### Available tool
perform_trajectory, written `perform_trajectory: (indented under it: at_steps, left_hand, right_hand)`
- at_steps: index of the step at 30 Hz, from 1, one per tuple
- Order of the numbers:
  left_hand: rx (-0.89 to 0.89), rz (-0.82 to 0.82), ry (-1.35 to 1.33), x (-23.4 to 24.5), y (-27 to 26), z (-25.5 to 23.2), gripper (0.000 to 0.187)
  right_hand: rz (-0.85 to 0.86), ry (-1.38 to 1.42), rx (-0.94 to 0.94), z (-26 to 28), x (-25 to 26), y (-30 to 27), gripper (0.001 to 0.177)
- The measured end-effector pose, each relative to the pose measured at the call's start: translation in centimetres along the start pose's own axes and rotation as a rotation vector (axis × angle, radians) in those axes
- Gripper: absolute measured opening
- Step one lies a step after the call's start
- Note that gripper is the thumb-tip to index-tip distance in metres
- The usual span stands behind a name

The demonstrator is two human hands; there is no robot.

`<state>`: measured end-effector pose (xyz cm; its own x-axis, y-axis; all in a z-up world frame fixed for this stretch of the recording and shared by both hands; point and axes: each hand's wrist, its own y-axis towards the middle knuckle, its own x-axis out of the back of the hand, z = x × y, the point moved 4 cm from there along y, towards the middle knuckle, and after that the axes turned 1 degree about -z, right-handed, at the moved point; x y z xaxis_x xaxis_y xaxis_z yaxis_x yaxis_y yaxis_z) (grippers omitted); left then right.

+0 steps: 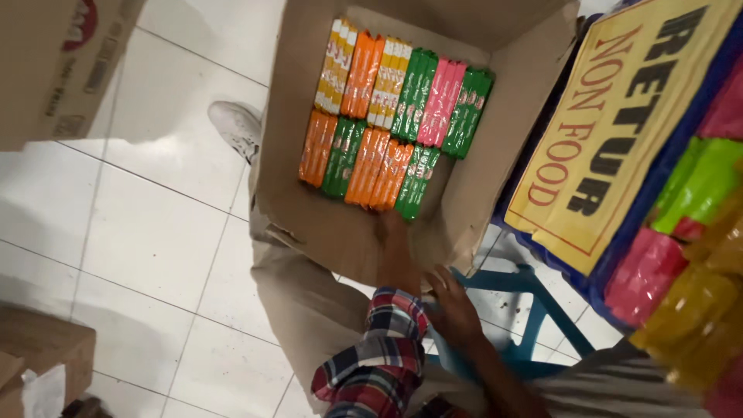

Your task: The person sits on the floor and transfers small packets of Tango drink mix from a cardboard box into a blue plastic crate. They handle the packets one by one or in small groups, arranging them in the crate.

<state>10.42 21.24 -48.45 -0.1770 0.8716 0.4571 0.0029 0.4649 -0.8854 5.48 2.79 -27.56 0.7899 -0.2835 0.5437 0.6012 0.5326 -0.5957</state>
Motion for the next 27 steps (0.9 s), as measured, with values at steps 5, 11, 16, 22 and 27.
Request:
perform_trajectory:
  at_steps: [5,11,16,22,27]
  left_hand:
    - [-0.394,-0.212,0.544,0.2,0.0,0.1,0.023]
    - [-0.366,-0.115,0.588,1.1,-1.7,-0.5,0.024]
    - [-0.241,-0.067,0.48,1.9,-2.8,-1.0,0.042]
    - [-0.137,-0.093,0.296,2.7,-2.4,-1.0,0.082]
    - [-0.549,-0.048,0.153,4.2,-4.9,-3.2,0.027]
  right_hand:
    - [0.054,0.001,-0.083,1.1,0.0,1.2,0.069]
    - [0.071,0.055,-0.062,0.9,-0.2,1.0,0.067]
    - [0.054,0.058,-0.04,1.4,0.3,0.9,0.063]
    - [-0.078,-0.033,-0.034,0.7,-0.7,0.9,0.055]
    - [-0.076,0.138,-0.087,-0.3,-0.5,0.7,0.058]
